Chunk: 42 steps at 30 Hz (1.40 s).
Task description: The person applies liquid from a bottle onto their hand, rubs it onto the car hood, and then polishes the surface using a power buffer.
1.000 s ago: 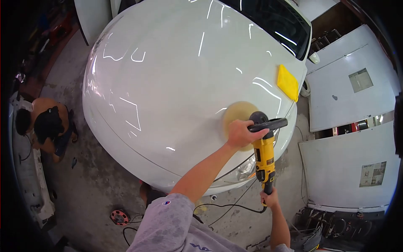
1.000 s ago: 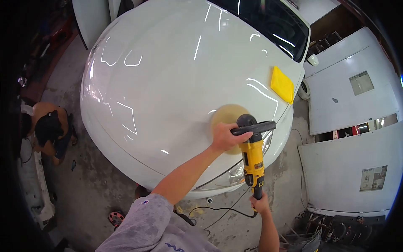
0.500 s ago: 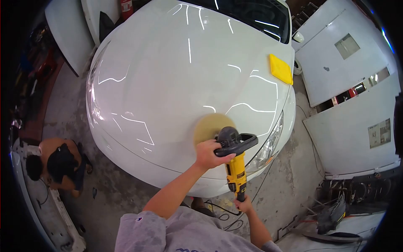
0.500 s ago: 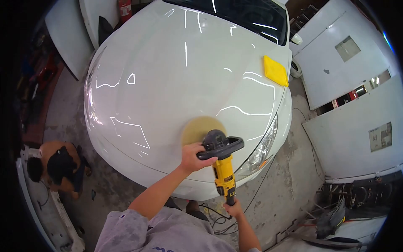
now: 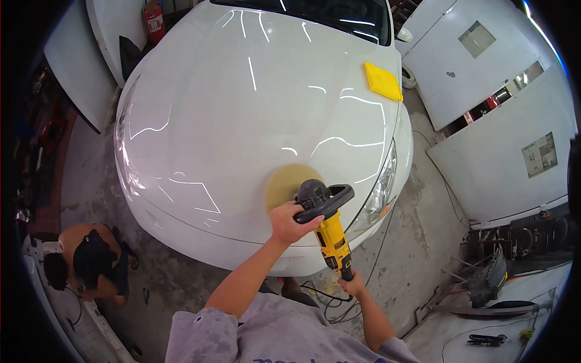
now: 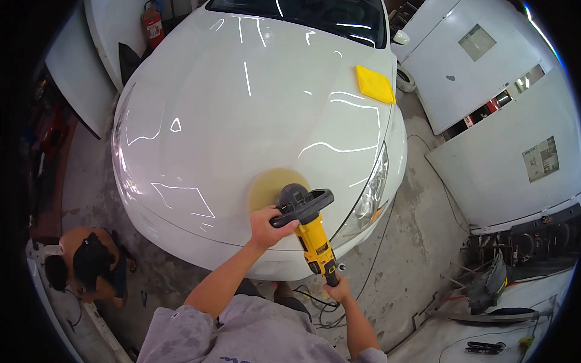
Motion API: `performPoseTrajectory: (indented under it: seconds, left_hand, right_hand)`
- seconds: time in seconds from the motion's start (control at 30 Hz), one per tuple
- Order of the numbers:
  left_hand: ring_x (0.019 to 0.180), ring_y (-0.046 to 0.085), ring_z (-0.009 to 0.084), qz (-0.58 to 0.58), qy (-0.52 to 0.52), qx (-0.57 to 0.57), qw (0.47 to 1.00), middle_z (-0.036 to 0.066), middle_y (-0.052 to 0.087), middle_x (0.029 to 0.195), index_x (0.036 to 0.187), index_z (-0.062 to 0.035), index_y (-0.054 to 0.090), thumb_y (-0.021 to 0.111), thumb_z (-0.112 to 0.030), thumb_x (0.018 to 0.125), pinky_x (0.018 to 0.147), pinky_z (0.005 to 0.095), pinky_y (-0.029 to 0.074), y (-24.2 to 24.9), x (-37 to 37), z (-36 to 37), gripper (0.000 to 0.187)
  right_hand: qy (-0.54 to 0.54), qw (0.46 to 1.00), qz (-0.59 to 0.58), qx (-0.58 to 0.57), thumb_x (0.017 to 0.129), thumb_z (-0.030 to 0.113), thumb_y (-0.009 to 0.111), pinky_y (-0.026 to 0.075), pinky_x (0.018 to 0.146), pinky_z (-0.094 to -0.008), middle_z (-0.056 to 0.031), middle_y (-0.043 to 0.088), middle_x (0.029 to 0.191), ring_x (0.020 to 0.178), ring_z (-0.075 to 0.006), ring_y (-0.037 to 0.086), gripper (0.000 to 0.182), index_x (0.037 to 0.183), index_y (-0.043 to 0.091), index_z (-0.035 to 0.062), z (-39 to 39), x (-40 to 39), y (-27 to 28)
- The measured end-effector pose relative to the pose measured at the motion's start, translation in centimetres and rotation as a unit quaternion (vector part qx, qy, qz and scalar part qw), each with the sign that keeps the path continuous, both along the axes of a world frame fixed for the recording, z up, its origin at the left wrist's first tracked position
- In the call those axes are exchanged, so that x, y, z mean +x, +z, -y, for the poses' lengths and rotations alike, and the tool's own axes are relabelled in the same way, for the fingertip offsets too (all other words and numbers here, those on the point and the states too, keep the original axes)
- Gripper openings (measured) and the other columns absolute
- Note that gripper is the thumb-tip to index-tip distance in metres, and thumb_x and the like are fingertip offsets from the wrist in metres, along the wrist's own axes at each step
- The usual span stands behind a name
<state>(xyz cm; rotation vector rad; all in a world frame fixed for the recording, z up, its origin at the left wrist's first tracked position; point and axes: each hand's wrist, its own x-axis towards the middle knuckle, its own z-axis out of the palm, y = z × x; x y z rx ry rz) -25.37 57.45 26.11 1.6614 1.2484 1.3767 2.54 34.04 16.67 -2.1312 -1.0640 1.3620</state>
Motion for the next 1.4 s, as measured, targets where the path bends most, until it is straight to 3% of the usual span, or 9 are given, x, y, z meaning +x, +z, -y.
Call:
performPoseTrajectory:
  seconds: [0.13, 0.27, 0.43, 0.5, 0.57, 0.8, 0.87, 1.03, 1.4]
  left_hand:
    - [0.056, 0.062, 0.0273, 0.003, 0.043, 0.044, 0.998, 0.011, 0.062, 0.062, 0.064, -0.0032, 0.067, 0.087, -0.034, 0.058, 0.053, 0.0336, 0.049, -0.2, -0.3, 3.0, 0.038]
    - [0.057, 0.063, 0.0272, 0.006, 0.023, 0.043, 0.999, 0.011, 0.062, 0.061, 0.063, -0.0035, 0.064, 0.088, -0.032, 0.056, 0.055, 0.0348, 0.051, -1.7, -0.5, 5.4, 0.037]
    - [0.054, 0.061, 0.0279, 0.009, 0.037, 0.067, 0.997, 0.011, 0.06, 0.059, 0.063, -0.0034, 0.063, 0.088, -0.031, 0.056, 0.054, 0.035, 0.049, -1.0, 1.8, 3.9, 0.037]
    - [0.054, 0.061, 0.0279, 0.024, 0.046, 0.051, 0.997, 0.012, 0.06, 0.058, 0.063, -0.0031, 0.063, 0.087, -0.031, 0.057, 0.052, 0.0346, 0.048, -0.5, 3.6, 2.0, 0.037]
    - [0.053, 0.059, 0.0248, 0.035, 0.038, 0.025, 0.998, 0.012, 0.058, 0.057, 0.064, -0.0014, 0.062, 0.085, -0.031, 0.061, 0.052, 0.0328, 0.046, -0.1, 5.7, -0.1, 0.037]
    - [0.047, 0.048, 0.01, 0.134, 0.029, -0.02, 0.99, 0.007, 0.053, 0.05, 0.065, 0.0017, 0.065, 0.082, -0.029, 0.071, 0.046, 0.0267, 0.038, 1.4, 14.5, -8.9, 0.035]
    - [0.047, 0.049, 0.0102, 0.136, 0.031, -0.02, 0.99, 0.006, 0.055, 0.051, 0.066, 0.0014, 0.067, 0.081, -0.031, 0.072, 0.046, 0.0269, 0.039, 1.8, 16.7, -11.4, 0.036]
    - [0.047, 0.052, 0.0115, 0.125, 0.02, -0.036, 0.991, 0.006, 0.058, 0.052, 0.069, 0.0005, 0.07, 0.08, -0.037, 0.072, 0.047, 0.0278, 0.041, 3.2, 20.5, -16.3, 0.039]
    - [0.047, 0.053, 0.0136, 0.103, -0.028, -0.038, 0.994, 0.009, 0.058, 0.053, 0.065, 0.001, 0.067, 0.081, -0.033, 0.07, 0.047, 0.0284, 0.041, 2.4, 17.4, -14.2, 0.037]
  right_hand:
    - [0.026, 0.998, 0.002, -0.054, 0.071, 0.009, 0.072, 0.042, 0.048, -0.029, -0.0021, 0.058, 0.062, 0.049, -0.011, 0.052, 0.025, 0.094, 0.064, 0.0054, 1.4, 0.7, 0.3]
    - [0.068, 0.996, 0.041, -0.035, 0.068, 0.018, 0.076, 0.047, 0.064, -0.0324, -0.0044, 0.061, 0.068, 0.063, -0.0147, 0.058, 0.024, 0.081, 0.063, 0.0023, 2.0, 0.2, 2.0]
    - [0.073, 0.993, 0.075, -0.059, 0.07, 0.018, 0.074, 0.048, 0.068, -0.0347, -0.0062, 0.063, 0.072, 0.069, -0.0154, 0.058, 0.028, 0.089, 0.064, 0.0009, -0.2, 2.5, 3.6]
    - [0.084, 0.991, 0.089, -0.058, 0.07, 0.016, 0.073, 0.049, 0.074, -0.0351, -0.0113, 0.068, 0.081, 0.075, -0.0177, 0.062, 0.039, 0.106, 0.066, 0.0025, -2.4, 5.1, 4.3]
    - [0.073, 0.991, 0.094, -0.062, 0.07, 0.016, 0.074, 0.048, 0.068, -0.0353, -0.0066, 0.063, 0.074, 0.07, -0.0149, 0.057, 0.031, 0.095, 0.064, 0.0005, -5.5, 7.5, 6.3]
    - [0.098, 0.983, 0.158, 0.006, 0.07, 0.01, 0.071, 0.048, 0.062, -0.0335, -0.006, 0.061, 0.069, 0.063, -0.0154, 0.058, 0.032, 0.101, 0.064, 0.0015, -14.5, 17.7, 9.2]
    - [0.091, 0.983, 0.158, -0.011, 0.07, 0.01, 0.071, 0.048, 0.063, -0.0337, -0.007, 0.063, 0.07, 0.065, -0.0172, 0.06, 0.035, 0.103, 0.065, 0.0008, -16.6, 19.8, 9.9]
    - [0.023, 0.993, 0.113, 0.005, 0.072, 0.003, 0.066, 0.041, 0.043, -0.0289, -0.0012, 0.056, 0.061, 0.046, -0.0104, 0.051, 0.031, 0.102, 0.067, 0.0041, -19.7, 21.0, 12.2]
    - [-0.016, 0.997, 0.076, -0.015, 0.071, 0.008, 0.067, 0.044, 0.048, -0.0305, -0.0027, 0.057, 0.063, 0.05, -0.0127, 0.055, 0.03, 0.102, 0.067, 0.0045, -14.8, 17.9, 8.8]
